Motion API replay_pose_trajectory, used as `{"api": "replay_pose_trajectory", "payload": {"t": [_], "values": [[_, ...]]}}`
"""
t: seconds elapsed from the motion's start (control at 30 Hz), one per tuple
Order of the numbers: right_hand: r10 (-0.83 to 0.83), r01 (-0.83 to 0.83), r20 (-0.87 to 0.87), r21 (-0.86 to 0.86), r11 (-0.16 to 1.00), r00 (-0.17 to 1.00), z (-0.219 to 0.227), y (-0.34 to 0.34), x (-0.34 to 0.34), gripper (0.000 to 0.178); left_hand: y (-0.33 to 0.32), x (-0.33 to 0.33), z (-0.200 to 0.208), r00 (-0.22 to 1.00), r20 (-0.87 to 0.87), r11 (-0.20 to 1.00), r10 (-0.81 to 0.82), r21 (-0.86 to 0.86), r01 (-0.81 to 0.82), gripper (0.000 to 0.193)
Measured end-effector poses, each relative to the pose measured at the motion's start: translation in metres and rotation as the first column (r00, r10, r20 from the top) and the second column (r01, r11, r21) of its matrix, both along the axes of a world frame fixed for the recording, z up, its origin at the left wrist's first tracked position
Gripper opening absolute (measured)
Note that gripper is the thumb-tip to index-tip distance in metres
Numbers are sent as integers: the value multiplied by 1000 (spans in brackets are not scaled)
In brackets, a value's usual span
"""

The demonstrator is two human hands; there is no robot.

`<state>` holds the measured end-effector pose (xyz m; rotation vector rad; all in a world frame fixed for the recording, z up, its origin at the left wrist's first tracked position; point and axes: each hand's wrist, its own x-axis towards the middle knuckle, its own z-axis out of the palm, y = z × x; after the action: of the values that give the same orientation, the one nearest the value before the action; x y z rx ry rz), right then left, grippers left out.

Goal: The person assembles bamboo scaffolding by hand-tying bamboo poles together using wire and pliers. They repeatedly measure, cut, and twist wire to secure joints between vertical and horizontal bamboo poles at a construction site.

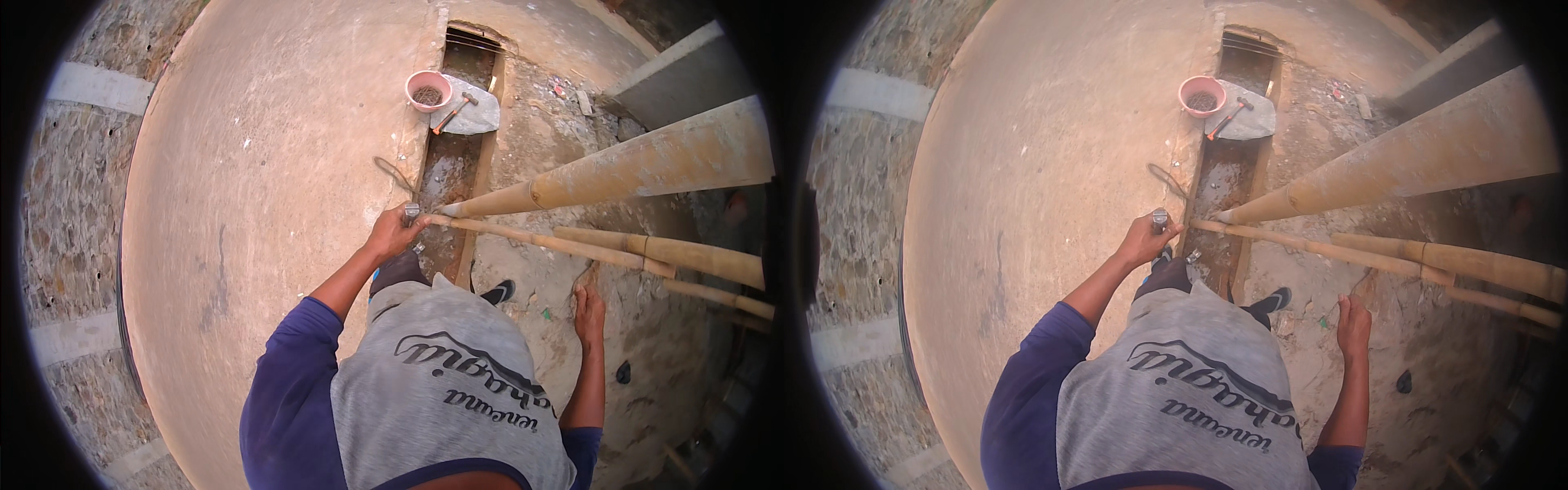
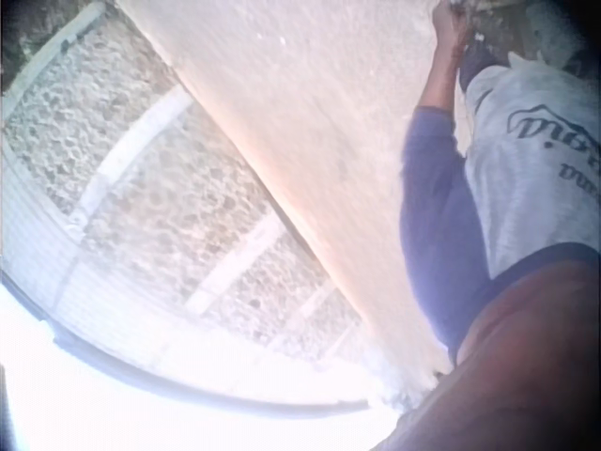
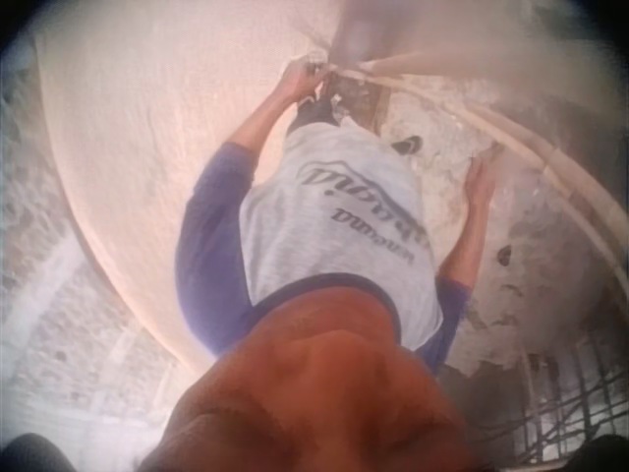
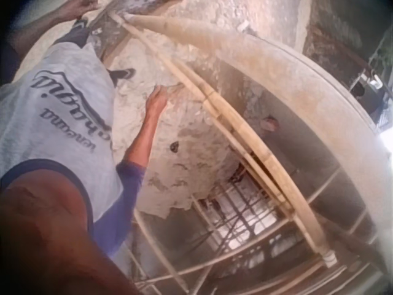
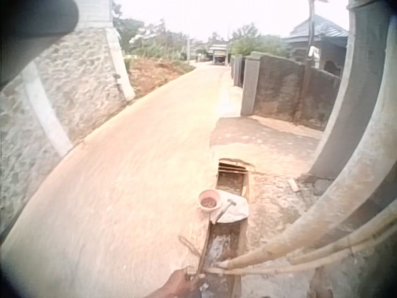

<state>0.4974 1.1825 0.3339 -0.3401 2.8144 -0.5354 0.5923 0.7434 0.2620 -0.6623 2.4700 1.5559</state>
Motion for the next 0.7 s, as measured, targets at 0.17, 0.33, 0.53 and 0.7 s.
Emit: {"api": "replay_pose_trajectory", "payload": {"t": [0.17,0.33,0.53,0.7], "values": [[255,-230,-54,285,930,965,62,-31,-31,29,144,-42,53,816,-407,842,-411,175,511,35],[371,-406,164,402,821,914,72,-63,-52,29,265,-30,177,492,-612,-108,-619,687,719,35],[270,-302,163,220,928,949,20,-119,-47,33,303,1,221,248,-880,-572,-405,456,682,35],[99,-113,152,86,990,983,9,-132,-24,39,220,-37,197,8,-716,-159,-698,166,973,51]]}}
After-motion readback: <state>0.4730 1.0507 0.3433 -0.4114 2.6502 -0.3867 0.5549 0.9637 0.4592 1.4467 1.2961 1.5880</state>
